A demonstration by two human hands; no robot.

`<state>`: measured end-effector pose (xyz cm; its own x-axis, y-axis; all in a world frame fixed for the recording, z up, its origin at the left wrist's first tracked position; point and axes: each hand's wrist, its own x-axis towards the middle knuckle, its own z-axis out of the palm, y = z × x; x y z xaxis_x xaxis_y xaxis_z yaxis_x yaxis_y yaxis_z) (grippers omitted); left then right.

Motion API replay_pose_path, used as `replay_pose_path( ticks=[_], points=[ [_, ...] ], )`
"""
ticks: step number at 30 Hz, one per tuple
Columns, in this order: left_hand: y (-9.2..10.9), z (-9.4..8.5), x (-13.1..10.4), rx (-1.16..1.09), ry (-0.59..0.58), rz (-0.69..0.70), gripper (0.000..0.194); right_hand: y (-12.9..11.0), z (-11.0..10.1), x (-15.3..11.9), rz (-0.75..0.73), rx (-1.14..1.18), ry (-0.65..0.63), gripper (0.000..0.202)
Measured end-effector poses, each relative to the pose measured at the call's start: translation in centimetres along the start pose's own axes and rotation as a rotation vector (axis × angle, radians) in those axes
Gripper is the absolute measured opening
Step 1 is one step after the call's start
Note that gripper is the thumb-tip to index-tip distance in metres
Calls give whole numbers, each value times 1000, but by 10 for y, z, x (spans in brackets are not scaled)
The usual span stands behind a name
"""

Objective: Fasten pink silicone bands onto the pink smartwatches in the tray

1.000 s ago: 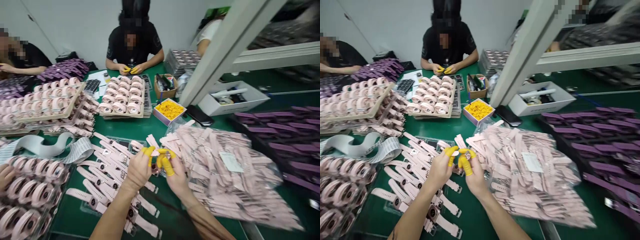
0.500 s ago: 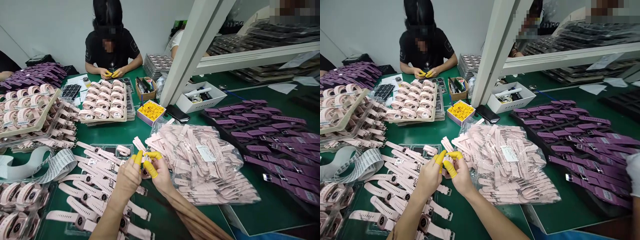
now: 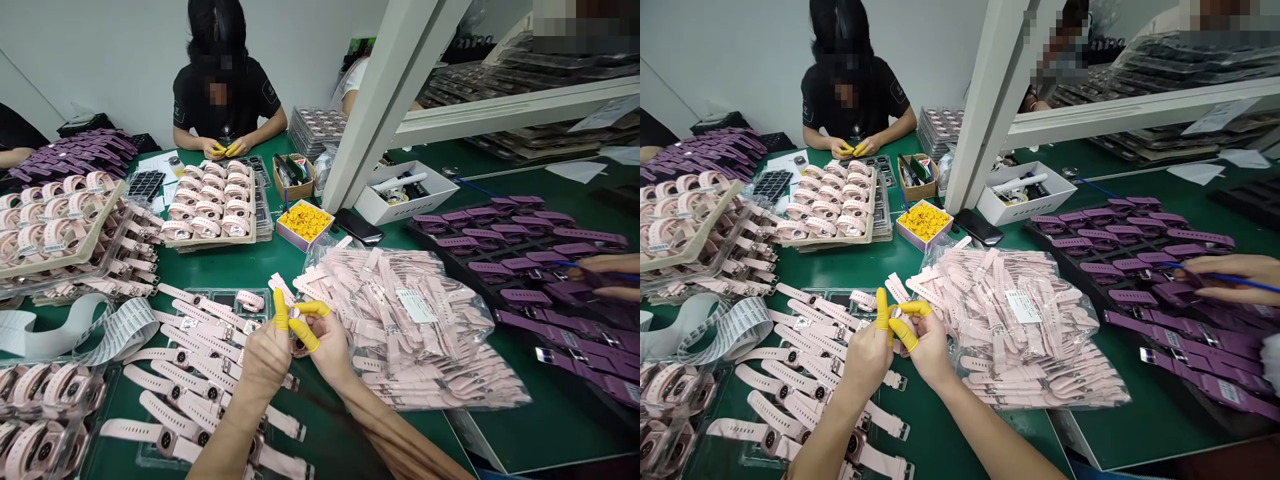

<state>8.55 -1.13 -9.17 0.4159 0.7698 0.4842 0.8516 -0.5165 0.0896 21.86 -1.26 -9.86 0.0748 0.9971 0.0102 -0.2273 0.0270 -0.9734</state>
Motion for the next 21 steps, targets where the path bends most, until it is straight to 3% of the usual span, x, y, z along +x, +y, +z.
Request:
replay_pose_path(
  ticks=[5, 9, 11, 15, 19, 21],
  points=[
    [-6, -2, -7, -260, -86, -102, 27, 4, 0, 1, 5, -64, -69, 33],
    [-11, -13, -5, -566, -168, -177, 47, 9, -8, 2, -201, -285, -45, 22],
    [-12, -18, -1, -727, -149, -206, 46, 10, -13, 2, -337, -410, -45, 20],
    [-12, -21, 6, -920, 33, -297, 32, 10, -13, 1, -442, -586, -102, 15],
    [-19, -23, 6, -1075, 274, -702, 33, 9, -10, 1, -345, -657, -214, 14],
    [-24, -23, 5, -1159, 336, -847, 36, 9, -9, 0, -341, -629, -246, 18]
  ],
)
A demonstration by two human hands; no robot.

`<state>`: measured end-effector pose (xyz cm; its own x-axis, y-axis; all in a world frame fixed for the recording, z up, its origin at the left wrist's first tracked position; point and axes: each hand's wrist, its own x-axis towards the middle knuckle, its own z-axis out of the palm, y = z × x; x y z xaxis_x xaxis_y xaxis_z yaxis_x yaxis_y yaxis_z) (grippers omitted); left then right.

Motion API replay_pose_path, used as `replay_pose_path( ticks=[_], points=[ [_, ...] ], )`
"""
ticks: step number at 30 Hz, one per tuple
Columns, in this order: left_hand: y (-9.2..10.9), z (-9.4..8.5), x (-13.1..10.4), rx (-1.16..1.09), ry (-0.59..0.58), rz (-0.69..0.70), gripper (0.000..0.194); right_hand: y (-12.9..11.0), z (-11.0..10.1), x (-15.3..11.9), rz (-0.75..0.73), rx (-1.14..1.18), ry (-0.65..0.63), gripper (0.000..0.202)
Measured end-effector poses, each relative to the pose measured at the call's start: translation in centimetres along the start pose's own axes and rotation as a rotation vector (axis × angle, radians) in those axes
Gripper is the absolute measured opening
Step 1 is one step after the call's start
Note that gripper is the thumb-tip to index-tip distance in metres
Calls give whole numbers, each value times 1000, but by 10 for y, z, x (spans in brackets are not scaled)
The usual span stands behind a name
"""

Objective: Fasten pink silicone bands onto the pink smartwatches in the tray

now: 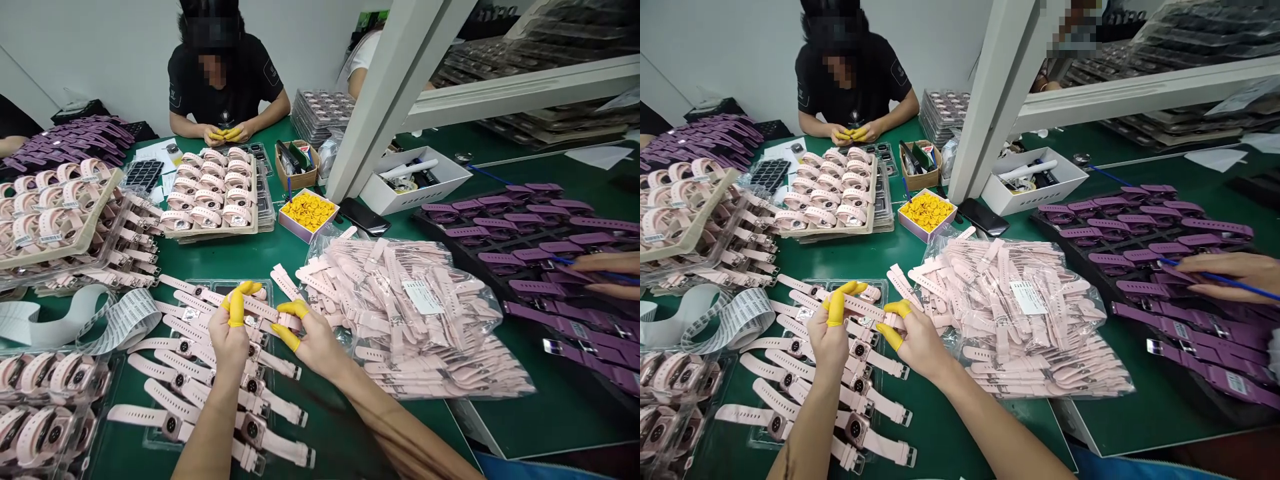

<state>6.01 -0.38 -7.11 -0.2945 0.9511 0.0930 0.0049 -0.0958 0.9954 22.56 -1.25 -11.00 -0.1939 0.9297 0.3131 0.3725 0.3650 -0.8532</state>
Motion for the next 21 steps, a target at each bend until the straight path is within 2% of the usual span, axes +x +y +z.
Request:
replay_pose_path(
  ticks=[3, 7, 10, 18, 20, 21],
  points=[
    [-1, -2, 3, -87, 19, -63, 42, 1, 1, -1, -48, 28, 30, 24],
    [-1, 1, 3, -139, 12, -100, 45, 2, 4, -2, -194, 58, 106, 17],
    [1, 5, 1, -153, -19, -130, 47, 2, 6, -1, -275, 103, 109, 14],
    [-1, 4, 3, -144, -31, -153, 47, 4, 3, -1, -284, 101, 89, 17],
    [-2, 0, 3, -138, -123, -114, 47, 5, 2, 0, -263, 138, 110, 15],
    [-2, -2, 4, -130, -222, -78, 48, 5, 3, 0, -242, 169, 122, 14]
  ],
)
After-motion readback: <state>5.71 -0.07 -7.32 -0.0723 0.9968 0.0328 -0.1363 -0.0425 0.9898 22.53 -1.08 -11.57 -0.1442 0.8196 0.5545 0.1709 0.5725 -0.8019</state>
